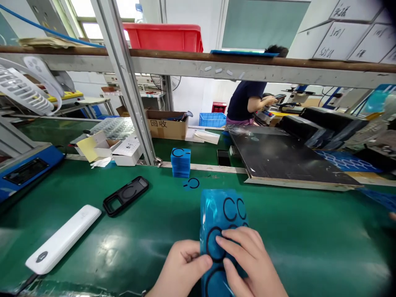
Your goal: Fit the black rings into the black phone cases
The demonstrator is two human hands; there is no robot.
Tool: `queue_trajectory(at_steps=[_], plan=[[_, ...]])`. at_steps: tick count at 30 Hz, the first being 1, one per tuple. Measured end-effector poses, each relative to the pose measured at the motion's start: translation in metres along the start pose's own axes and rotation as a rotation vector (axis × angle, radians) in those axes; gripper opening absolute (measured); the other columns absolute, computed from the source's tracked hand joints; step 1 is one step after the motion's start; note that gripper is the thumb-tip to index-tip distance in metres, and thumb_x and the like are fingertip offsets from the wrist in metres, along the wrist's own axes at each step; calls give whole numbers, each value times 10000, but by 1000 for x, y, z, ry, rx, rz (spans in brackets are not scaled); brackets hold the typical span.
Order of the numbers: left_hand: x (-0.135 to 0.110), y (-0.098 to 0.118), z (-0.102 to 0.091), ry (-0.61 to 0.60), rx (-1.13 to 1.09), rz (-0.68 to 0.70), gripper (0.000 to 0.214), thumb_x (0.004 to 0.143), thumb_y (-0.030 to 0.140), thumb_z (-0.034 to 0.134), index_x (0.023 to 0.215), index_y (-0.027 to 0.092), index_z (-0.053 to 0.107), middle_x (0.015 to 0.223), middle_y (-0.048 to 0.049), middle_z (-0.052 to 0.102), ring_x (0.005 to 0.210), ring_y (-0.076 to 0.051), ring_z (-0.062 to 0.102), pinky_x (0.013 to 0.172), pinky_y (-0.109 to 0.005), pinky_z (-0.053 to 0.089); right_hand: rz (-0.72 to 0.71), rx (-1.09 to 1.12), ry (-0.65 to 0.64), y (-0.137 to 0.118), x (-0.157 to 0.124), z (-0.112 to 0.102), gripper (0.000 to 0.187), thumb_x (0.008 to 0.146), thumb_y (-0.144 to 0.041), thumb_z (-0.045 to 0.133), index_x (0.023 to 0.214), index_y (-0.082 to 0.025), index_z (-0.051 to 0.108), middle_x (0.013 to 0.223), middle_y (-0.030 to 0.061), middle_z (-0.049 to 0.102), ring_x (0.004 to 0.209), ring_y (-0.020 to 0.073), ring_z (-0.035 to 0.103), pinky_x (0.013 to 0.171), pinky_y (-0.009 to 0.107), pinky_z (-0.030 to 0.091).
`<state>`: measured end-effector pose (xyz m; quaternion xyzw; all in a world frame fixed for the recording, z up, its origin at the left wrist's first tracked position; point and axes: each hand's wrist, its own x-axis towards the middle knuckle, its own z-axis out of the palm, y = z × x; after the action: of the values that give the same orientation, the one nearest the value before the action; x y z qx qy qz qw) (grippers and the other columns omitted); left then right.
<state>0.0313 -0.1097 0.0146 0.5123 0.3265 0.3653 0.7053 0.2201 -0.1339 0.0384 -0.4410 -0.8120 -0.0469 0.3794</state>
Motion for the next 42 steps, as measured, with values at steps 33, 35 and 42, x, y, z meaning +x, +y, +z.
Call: queue_trajectory(at_steps=[33, 35, 42], plan=[[-5, -30, -101, 284, 1630, 273, 416, 935, 167, 426, 1208, 330, 695, 1356, -71, 618, 1277, -333, 534, 1011, -536, 457, 988, 713, 23, 50, -61, 8, 326, 872, -538, 645, 935, -222, 693, 1000, 111, 750, 919, 252, 725, 832, 320, 604], [-6, -32, -99, 93, 1644, 290, 360, 942, 250, 511, 1252, 354, 661, 1388, -34, 613, 1337, -334, 488, 1075, -584, 403, 960, 747, 43, 52, -64, 17, 317, 903, -520, 619, 1030, -230, 627, 954, 89, 737, 900, 234, 724, 821, 314, 599], [-6, -53, -95, 65, 1602, 209, 496, 977, 464, 485, 1468, 411, 434, 1536, -40, 461, 1399, -382, 406, 1096, -694, 322, 932, 648, 48, 66, -79, 26, 310, 886, -537, 618, 944, -233, 637, 879, 71, 731, 869, 216, 715, 782, 253, 586]])
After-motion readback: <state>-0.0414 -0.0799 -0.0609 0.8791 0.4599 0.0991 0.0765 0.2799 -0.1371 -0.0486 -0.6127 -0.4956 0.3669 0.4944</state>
